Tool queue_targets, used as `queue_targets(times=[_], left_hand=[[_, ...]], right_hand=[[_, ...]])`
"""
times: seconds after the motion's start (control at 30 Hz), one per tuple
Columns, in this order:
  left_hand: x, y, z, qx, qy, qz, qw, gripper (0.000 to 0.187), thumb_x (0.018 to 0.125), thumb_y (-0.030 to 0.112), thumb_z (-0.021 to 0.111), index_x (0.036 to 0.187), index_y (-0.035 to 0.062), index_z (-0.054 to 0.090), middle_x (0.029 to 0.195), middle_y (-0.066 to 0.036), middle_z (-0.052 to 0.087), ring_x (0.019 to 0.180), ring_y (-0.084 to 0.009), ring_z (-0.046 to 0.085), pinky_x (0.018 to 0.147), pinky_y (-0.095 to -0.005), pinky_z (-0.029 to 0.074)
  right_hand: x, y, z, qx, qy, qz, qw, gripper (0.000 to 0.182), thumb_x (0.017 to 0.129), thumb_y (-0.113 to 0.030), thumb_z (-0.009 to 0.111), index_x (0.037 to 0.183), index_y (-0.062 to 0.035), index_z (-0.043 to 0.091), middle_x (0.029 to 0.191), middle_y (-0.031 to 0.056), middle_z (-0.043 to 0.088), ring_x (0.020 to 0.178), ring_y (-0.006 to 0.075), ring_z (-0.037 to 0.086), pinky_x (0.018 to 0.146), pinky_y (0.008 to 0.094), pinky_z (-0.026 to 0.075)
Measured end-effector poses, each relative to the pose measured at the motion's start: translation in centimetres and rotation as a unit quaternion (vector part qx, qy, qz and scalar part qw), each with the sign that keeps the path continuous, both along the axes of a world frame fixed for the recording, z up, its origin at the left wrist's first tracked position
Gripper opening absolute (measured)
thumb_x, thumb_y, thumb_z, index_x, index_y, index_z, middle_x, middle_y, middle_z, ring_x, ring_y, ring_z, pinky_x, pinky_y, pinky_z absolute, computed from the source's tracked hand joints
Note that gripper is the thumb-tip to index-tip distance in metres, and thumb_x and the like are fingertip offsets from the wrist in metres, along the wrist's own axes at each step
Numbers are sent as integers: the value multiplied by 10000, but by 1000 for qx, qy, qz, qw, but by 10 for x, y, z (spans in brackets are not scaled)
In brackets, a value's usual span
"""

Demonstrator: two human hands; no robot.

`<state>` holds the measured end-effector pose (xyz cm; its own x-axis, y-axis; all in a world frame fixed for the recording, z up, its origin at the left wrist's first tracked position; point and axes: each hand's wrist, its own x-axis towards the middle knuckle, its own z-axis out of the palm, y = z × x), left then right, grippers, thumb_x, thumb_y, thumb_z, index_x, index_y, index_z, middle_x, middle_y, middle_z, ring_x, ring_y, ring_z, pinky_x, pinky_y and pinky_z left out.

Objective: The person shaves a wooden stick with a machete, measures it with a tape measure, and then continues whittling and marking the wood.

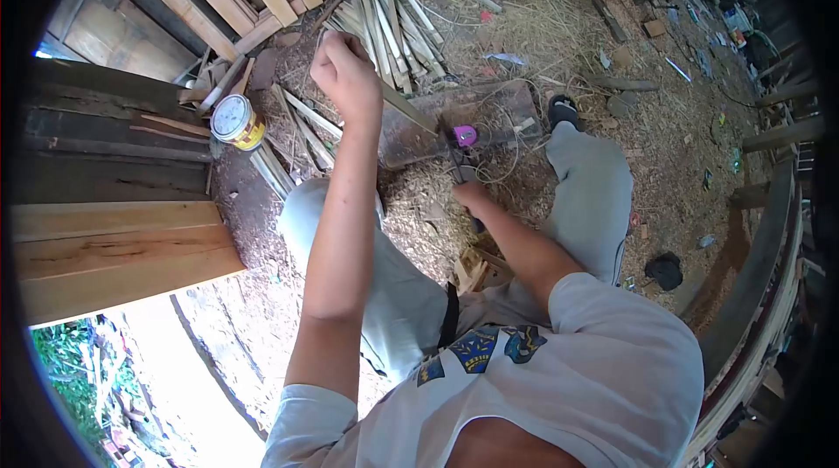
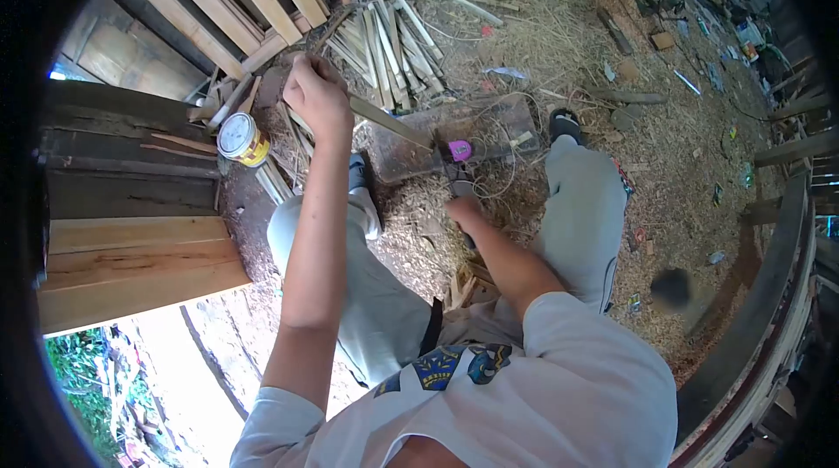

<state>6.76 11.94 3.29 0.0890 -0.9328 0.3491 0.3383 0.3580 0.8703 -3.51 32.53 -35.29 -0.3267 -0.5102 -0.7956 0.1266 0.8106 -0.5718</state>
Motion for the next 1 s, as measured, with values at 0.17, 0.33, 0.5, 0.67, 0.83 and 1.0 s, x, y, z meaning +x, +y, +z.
queue_targets(times=[0.17, 0.33, 0.5, 0.67, 0.83, 1.0], left_hand=[[9, 10, 0, 18, 3, 4, 1000, 391, 1030, 156, 438, 663, 23, 472, 607, 0, 460, 554, -76, 396, 518, -270, 308], [16, 9, -9, -28, -31, 30, 999, 428, 1041, 169, 440, 641, 21, 464, 587, 2, 455, 551, -73, 378, 522, -287, 298], [23, 6, -8, -37, -42, 27, 998, 423, 1055, 215, 433, 667, 49, 470, 561, -3, 450, 486, -86, 378, 467, -282, 297], [39, -4, -6, 38, 61, -24, 997, 407, 1040, 190, 444, 657, 65, 503, 567, -3, 472, 478, -82, 415, 451, -259, 308], [45, -12, -7, 33, 29, 16, 999, 372, 1051, 321, 407, 752, 102, 440, 602, -2, 404, 491, -125, 348, 453, -308, 284], [37, -1, -7, 65, 154, -17, 986, 310, 1032, 353, 347, 863, 110, 439, 727, -7, 394, 638, -132, 336, 580, -290, 299]], right_hand=[[48, -52, 86, -209, 155, -13, 965, 373, 833, -315, 730, 680, 14, 640, 639, 175, 662, 607, 320, 669, 580, 456, 496], [58, -62, 130, -275, 113, 21, 955, 371, 819, -349, 725, 728, 8, 681, 659, 185, 678, 687, 369, 704, 653, 483, 513], [5, 7, -65, 8, 67, 118, 991, 380, 899, -294, 668, 707, 34, 669, 643, 173, 676, 588, 317, 689, 561, 464, 518], [1, 33, -15, 24, -5, 100, 995, 422, 940, -334, 673, 679, -37, 524, 543, 63, 490, 452, 227, 516, 439, 415, 404], [52, -14, 61, -61, 19, -60, 996, 406, 918, -299, 708, 666, -31, 534, 556, 72, 517, 462, 215, 529, 439, 432, 404], [97, -65, 154, -314, 147, -6, 938, 284, 842, -257, 724, 798, 22, 694, 711, 188, 695, 682, 314, 692, 671, 430, 504]])
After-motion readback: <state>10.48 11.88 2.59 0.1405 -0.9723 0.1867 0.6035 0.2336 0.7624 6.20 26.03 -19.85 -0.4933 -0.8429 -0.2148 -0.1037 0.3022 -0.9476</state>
